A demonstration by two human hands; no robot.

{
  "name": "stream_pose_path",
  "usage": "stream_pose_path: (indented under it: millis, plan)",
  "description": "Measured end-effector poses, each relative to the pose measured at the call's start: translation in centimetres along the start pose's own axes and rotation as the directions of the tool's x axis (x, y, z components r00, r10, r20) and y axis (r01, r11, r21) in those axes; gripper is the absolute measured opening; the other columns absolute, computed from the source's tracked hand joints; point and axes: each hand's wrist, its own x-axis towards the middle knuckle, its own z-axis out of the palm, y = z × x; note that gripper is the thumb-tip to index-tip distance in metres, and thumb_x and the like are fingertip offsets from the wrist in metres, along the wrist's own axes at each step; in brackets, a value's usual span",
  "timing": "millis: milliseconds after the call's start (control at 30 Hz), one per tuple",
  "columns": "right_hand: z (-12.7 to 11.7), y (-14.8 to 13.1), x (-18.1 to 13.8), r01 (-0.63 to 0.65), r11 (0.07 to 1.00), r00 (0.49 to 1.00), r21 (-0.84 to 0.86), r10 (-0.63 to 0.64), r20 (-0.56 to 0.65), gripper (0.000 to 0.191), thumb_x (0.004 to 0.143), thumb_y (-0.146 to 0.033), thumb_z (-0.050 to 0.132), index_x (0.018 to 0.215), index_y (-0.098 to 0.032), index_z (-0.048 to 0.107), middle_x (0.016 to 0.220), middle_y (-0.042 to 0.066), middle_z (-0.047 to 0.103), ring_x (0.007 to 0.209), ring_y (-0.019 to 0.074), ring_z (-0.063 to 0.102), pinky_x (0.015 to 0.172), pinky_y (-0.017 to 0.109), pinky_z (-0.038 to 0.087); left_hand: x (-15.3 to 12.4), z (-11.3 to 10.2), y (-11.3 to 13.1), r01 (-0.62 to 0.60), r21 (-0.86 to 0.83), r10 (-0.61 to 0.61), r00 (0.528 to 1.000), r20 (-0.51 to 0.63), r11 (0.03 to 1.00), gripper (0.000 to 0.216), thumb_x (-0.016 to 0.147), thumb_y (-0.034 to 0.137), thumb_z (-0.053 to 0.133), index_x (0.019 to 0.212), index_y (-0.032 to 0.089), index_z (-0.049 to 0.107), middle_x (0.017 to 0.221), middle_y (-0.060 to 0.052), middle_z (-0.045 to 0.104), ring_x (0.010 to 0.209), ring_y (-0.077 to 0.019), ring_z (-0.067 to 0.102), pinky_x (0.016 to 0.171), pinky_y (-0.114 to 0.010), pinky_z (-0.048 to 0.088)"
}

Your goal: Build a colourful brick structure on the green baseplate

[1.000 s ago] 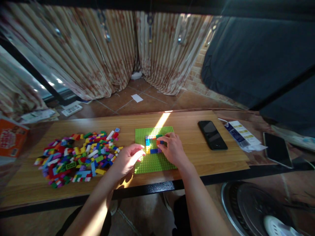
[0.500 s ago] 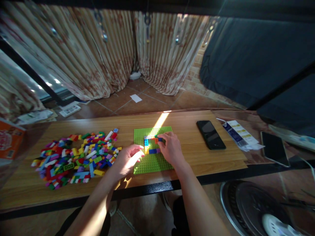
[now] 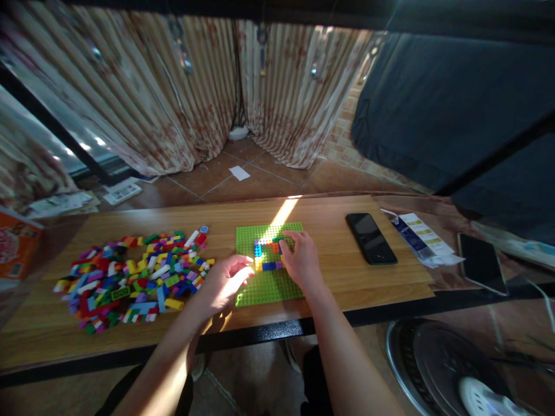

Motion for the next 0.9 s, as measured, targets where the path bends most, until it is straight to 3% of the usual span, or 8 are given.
stream_pose_path:
  millis: [233,400,567,900]
  plan:
    - [1.5,-0.1,0.3,-0.042,0.982,0.999,-0.184,0.039,-0.020,0.039,0.083,-0.042,0.058,0.110,-0.013,0.066,0.107,0.018,0.063,0.100,0.0308,0.056,0.089,0.047,0.045,0.0,0.1,-0.4,0.002,-0.008,-0.002,1.000,0.001,1.000,0.028,0.081,0.035,0.059,0.103,0.018,0.064,0.083,-0.006,0.072,0.071,-0.0179,0.065,0.058,-0.027,0.048]
    - [1.2,0.0,0.2,-0.045,0.991,0.999,-0.126,0.042,-0.022,0.038,0.085,-0.044,0.055,0.107,-0.016,0.067,0.104,0.016,0.063,0.097,0.0284,0.057,0.087,0.046,0.046,-0.1,0.1,0.1,0.008,0.026,-0.008,1.000,-0.009,1.000,0.028,0.081,0.034,0.060,0.104,0.019,0.064,0.085,-0.006,0.072,0.071,-0.0171,0.064,0.061,-0.028,0.049]
    - [0.1,0.4,-0.5,0.085,0.996,0.995,-0.024,-0.084,0.061,0.028,0.080,-0.039,0.064,0.100,-0.021,0.070,0.103,0.012,0.061,0.095,0.0259,0.057,0.083,0.045,0.048,-0.2,0.0,0.7,0.011,0.057,-0.010,1.000,-0.018,0.998,0.027,0.080,0.031,0.060,0.103,0.018,0.066,0.086,-0.007,0.072,0.071,-0.0168,0.063,0.063,-0.028,0.049]
    - [-0.1,0.3,-0.8,0.227,0.963,0.967,-0.143,-0.206,0.151,0.021,0.080,-0.025,0.064,0.100,-0.023,0.069,0.106,0.010,0.057,0.101,0.0263,0.053,0.092,0.046,0.045,-0.3,0.0,0.8,0.010,0.082,-0.008,1.000,-0.020,0.997,0.027,0.080,0.031,0.060,0.104,0.018,0.065,0.080,-0.005,0.071,0.066,-0.0157,0.062,0.060,-0.028,0.048]
